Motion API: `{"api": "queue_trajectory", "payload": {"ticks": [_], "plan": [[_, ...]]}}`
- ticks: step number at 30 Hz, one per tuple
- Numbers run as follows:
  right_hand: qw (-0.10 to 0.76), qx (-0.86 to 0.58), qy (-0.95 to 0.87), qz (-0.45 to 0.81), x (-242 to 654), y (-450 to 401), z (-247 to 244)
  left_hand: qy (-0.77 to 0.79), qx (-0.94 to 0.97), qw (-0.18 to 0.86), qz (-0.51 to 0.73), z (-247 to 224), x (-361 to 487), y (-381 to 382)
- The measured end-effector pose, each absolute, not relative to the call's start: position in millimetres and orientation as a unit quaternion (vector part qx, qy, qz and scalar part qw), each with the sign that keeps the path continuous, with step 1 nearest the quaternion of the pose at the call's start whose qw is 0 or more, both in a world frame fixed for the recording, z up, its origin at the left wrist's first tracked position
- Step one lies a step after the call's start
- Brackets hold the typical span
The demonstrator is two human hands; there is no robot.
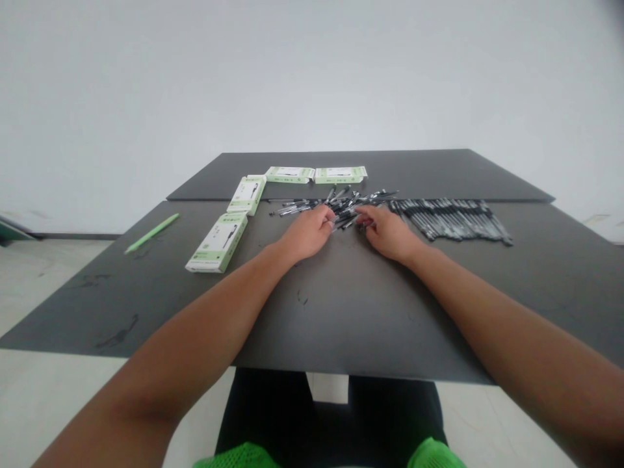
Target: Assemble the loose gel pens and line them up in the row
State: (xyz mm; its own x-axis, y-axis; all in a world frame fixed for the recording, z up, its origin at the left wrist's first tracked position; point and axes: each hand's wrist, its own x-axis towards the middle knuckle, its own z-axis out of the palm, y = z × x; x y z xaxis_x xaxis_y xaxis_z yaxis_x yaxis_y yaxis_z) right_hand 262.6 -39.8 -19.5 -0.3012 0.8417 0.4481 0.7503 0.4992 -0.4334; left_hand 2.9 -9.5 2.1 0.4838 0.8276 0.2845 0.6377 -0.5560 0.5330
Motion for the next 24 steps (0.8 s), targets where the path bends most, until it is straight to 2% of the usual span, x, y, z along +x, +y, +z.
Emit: {"api": "queue_trajectory", "payload": {"ticks": [7,10,14,24], "plan": [[0.319,-0.477,-0.817,0.065,260.7,-42.2,-17.1,0.431,0.827,0.218,0.289,-1.1,3.5,-7.4],[0.326,-0.421,-0.846,0.037,260.6,-41.0,-18.7,0.438,0.815,0.237,0.297,-1.5,3.8,-6.8],[0.292,-0.340,-0.892,0.058,257.9,-40.0,-23.4,0.459,0.797,0.244,0.309,-2.3,3.4,-4.9],[0.275,-0.303,-0.910,0.066,255.5,-39.1,-21.8,0.472,0.814,0.198,0.275,-0.2,6.3,-6.9]]}}
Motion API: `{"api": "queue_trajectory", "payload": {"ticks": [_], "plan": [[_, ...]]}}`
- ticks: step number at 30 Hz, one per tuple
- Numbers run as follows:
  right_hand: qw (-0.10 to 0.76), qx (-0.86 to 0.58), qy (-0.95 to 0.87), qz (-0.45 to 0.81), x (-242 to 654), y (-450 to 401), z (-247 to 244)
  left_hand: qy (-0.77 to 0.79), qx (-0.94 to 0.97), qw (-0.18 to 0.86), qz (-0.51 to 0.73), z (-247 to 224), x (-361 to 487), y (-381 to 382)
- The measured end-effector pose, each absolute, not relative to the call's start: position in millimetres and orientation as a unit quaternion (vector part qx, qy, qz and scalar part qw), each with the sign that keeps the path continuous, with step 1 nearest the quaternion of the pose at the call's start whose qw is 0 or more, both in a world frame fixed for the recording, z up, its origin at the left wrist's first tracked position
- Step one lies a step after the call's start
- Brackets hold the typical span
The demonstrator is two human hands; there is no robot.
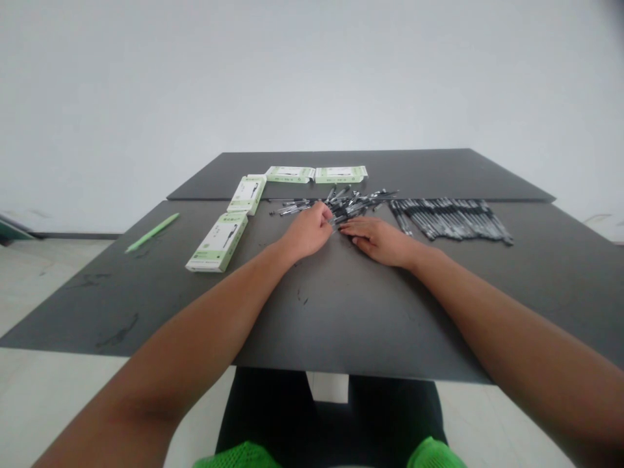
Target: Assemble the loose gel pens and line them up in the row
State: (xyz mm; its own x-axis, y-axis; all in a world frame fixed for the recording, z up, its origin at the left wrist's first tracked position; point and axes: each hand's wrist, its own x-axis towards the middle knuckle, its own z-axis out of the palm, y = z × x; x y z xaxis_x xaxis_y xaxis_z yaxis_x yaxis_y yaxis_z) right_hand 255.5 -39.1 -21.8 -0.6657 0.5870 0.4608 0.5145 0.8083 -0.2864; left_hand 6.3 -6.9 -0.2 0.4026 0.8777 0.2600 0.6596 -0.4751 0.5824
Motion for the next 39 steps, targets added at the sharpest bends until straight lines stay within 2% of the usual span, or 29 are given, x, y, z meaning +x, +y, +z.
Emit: {"api": "queue_trajectory", "payload": {"ticks": [21,26,32,39], "plan": [[0.273,-0.445,-0.852,0.042,257,-44,-14,0.453,0.844,0.187,0.216,6,0,-11],[0.318,-0.495,-0.807,0.040,258,-44,-14,0.480,0.816,0.223,0.232,7,1,-11],[0.402,-0.527,-0.739,0.116,253,-45,-12,0.459,0.779,0.295,0.308,6,10,-14],[0.526,-0.445,-0.675,0.264,245,-45,-13,0.385,0.776,0.360,0.345,5,16,-19]]}}
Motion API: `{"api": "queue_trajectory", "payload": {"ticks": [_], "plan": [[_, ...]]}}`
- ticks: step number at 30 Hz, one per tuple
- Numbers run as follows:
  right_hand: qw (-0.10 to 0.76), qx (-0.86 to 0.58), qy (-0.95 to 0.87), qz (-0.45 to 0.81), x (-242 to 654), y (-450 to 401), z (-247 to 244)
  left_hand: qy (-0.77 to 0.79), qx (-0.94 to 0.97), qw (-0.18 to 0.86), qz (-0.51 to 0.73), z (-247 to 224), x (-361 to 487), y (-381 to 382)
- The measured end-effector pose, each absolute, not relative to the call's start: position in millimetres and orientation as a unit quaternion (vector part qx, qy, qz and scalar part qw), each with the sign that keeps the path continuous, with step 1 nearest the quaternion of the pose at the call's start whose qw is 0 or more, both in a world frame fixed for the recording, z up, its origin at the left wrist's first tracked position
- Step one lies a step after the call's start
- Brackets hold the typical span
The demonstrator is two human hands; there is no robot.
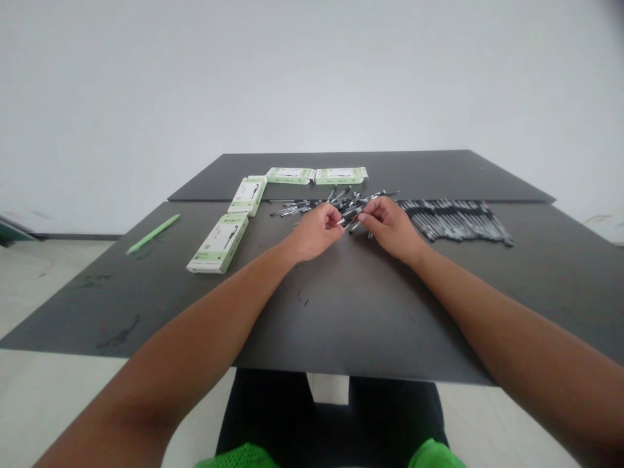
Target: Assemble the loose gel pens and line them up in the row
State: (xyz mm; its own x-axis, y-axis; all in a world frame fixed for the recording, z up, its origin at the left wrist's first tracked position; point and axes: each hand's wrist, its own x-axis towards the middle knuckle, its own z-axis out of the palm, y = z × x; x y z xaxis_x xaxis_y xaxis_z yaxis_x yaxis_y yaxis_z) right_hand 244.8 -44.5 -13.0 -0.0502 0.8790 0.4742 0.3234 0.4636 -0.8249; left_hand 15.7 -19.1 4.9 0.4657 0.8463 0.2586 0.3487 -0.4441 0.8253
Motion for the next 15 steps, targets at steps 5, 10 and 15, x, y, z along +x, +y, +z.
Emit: {"api": "queue_trajectory", "payload": {"ticks": [5,10,15], "plan": [[0.499,-0.445,-0.698,0.256,241.5,-50.3,-7.6,0.347,0.773,0.403,0.347,1.6,18.2,-21.2],[0.539,-0.450,-0.658,0.273,239.2,-51.6,-6.7,0.354,0.770,0.415,0.332,0.8,19.6,-21.9],[0.606,-0.473,-0.583,0.262,242.3,-43.9,-6.7,0.363,0.781,0.389,0.327,1.2,17.1,-20.4]]}}
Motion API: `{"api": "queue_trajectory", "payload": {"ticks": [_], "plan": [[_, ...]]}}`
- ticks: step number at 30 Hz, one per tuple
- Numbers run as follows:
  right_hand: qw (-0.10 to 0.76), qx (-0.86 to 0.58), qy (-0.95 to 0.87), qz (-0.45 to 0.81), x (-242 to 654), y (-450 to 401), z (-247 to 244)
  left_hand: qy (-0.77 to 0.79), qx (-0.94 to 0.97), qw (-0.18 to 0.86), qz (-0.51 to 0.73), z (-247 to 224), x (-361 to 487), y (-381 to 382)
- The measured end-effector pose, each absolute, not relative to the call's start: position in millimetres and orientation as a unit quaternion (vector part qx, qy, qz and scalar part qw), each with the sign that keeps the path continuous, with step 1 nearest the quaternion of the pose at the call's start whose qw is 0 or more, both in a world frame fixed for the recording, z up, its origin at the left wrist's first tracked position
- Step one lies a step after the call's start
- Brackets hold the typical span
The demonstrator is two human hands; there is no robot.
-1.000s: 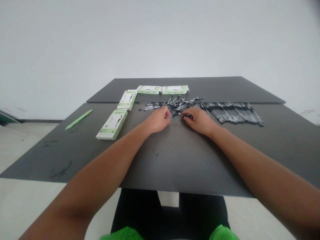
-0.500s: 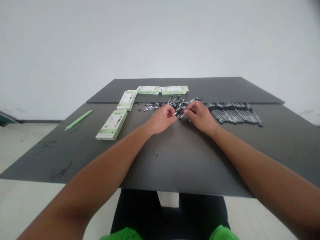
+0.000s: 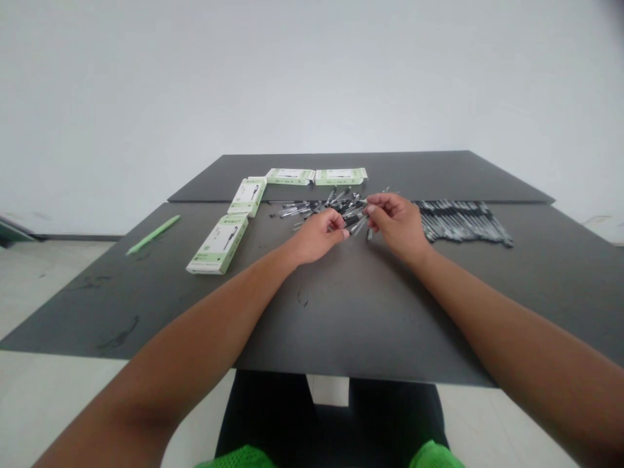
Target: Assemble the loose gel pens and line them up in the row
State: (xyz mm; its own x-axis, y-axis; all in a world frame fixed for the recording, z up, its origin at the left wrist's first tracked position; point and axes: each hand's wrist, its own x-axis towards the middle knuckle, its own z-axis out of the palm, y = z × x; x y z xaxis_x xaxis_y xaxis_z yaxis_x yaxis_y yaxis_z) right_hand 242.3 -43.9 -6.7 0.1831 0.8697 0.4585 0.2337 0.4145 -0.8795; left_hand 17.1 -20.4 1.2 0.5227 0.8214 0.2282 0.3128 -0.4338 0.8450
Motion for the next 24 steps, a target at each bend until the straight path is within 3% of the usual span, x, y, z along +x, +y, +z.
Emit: {"api": "queue_trajectory", "payload": {"ticks": [5,24], "plan": [[0.690,-0.438,-0.498,0.290,247.9,-37.0,-3.8,0.365,0.801,0.354,0.317,2.7,14.5,-19.5],[0.741,-0.411,-0.455,0.273,245.0,-36.4,-2.5,0.354,0.813,0.349,0.303,1.9,12.5,-18.6]]}}
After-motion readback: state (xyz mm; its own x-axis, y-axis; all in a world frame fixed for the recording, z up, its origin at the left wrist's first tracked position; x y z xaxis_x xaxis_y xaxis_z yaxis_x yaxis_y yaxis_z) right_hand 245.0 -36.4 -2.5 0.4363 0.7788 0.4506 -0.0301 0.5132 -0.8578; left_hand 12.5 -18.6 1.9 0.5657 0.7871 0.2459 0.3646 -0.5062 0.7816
